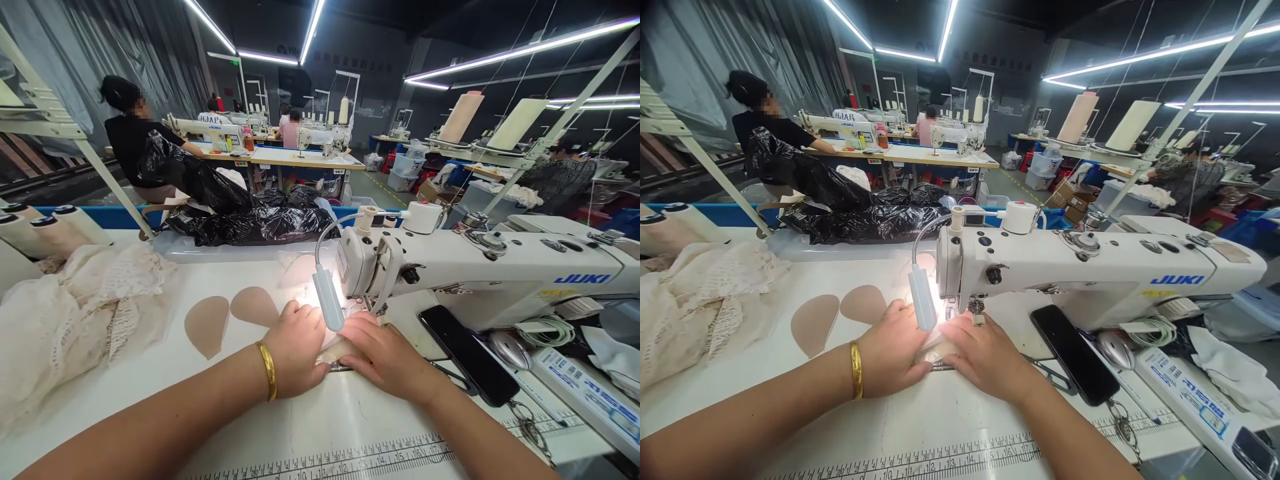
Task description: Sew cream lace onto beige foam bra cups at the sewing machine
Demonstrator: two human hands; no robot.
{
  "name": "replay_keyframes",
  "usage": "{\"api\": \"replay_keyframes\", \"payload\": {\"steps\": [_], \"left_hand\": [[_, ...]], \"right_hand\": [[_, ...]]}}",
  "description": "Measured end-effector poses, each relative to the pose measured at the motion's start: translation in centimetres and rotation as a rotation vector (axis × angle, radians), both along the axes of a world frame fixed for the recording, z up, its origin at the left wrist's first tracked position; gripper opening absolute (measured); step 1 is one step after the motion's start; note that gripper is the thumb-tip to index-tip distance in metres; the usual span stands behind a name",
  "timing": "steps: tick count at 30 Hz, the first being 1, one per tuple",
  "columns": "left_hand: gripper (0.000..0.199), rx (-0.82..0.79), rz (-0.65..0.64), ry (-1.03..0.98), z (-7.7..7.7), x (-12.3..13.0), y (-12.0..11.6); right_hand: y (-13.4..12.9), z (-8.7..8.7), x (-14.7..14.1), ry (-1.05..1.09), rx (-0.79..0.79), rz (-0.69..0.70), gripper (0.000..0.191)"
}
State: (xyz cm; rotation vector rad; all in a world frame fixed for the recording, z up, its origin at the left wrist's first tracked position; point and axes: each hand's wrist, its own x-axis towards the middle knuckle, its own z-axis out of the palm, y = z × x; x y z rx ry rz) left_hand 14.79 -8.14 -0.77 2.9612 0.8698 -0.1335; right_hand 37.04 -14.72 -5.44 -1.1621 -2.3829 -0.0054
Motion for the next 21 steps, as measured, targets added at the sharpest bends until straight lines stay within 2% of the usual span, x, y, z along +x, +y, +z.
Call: {"api": "replay_keyframes", "payload": {"steps": [2, 5, 8, 14, 16, 18, 21], "left_hand": [[0.037, -0.051, 0.004, 0.012, 0.1, -0.1, -0.3], [0.044, -0.159, -0.004, -0.015, 0.5, -0.9, 0.0], [0.054, -0.213, -0.068, -0.025, 1.1, -2.0, 0.8], [0.054, -0.359, -0.204, -0.036, 2.0, -2.8, 2.5], [0.052, -0.338, -0.209, -0.039, 1.8, -2.8, 2.8], [0.042, -0.266, -0.220, -0.062, 1.2, -2.7, 3.0], [0.024, -0.139, -0.257, -0.099, -0.1, -2.3, 3.1]], "right_hand": [[0.2, -0.4, -0.1, -0.031, 0.016, -0.054, 0.018], [0.4, -0.5, 0.3, -0.062, 0.031, -0.106, 0.021], [0.3, -0.1, 0.9, -0.067, 0.025, -0.133, 0.022], [-0.1, 0.8, 1.2, -0.033, -0.204, -0.154, 0.020], [0.0, 0.9, 1.4, 0.006, -0.244, -0.136, 0.027], [0.2, 1.2, 1.7, 0.034, -0.271, -0.095, 0.035], [0.2, 1.8, 2.6, 0.017, -0.361, -0.095, 0.030]]}}
